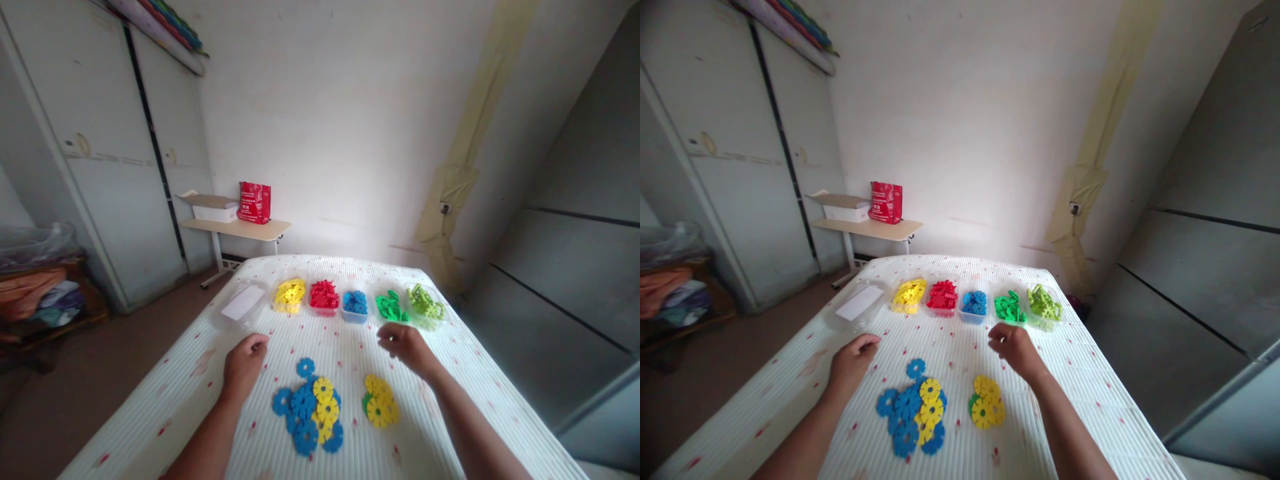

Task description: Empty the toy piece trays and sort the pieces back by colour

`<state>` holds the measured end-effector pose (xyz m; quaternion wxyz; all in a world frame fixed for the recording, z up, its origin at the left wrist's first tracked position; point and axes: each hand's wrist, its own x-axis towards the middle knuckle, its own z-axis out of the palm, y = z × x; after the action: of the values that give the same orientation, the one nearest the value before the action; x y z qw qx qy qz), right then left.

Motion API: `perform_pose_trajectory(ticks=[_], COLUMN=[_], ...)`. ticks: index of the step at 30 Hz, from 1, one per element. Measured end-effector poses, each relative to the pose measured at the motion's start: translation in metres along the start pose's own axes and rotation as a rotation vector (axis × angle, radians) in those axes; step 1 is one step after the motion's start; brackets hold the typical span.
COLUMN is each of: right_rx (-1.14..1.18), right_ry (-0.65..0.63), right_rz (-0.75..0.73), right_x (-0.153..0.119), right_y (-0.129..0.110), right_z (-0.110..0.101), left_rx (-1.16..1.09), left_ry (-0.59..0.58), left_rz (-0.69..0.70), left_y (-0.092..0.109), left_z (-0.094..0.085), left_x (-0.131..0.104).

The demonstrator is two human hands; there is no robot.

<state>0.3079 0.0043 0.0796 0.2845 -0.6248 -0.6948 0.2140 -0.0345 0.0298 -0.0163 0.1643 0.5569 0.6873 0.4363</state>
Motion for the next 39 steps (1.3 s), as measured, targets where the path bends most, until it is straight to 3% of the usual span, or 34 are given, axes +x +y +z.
perform_pose_trajectory(ticks=[3,7,17,23,30,35,37,39], right_rx=[0.064,-0.040,-0.350,-0.476,-0.461,-0.273,-0.232,-0.245], right_ry=[-0.301,-0.389,-0.303,-0.277,-0.248,-0.283,-0.199,-0.012], right_rz=[-0.203,-0.315,-0.139,-0.198,-0.224,-0.214,-0.161,-0.072], right_x=[-0.034,-0.064,-0.071,-0.068,-0.062,-0.054,-0.043,-0.026], right_y=[-0.003,-0.008,0.010,0.015,0.002,-0.003,0.002,0.009], right_z=[0.021,0.038,0.035,0.043,0.047,0.042,0.032,0.019], left_rx=[0.002,0.009,0.004,0.010,0.020,0.035,0.038,0.042], left_ry=[-0.007,-0.014,-0.014,-0.020,-0.032,-0.019,-0.019,-0.024], left_rz=[-0.004,-0.008,-0.013,-0.015,-0.005,0.008,0.011,0.011], left_y=[0.000,0.003,0.006,0.005,0.003,0.002,0.002,0.003], left_z=[0.000,-0.001,-0.003,-0.001,-0.001,-0.001,-0.001,-0.001], left_x=[-0.001,-0.002,-0.004,-0.004,-0.002,-0.002,-0.002,-0.002])
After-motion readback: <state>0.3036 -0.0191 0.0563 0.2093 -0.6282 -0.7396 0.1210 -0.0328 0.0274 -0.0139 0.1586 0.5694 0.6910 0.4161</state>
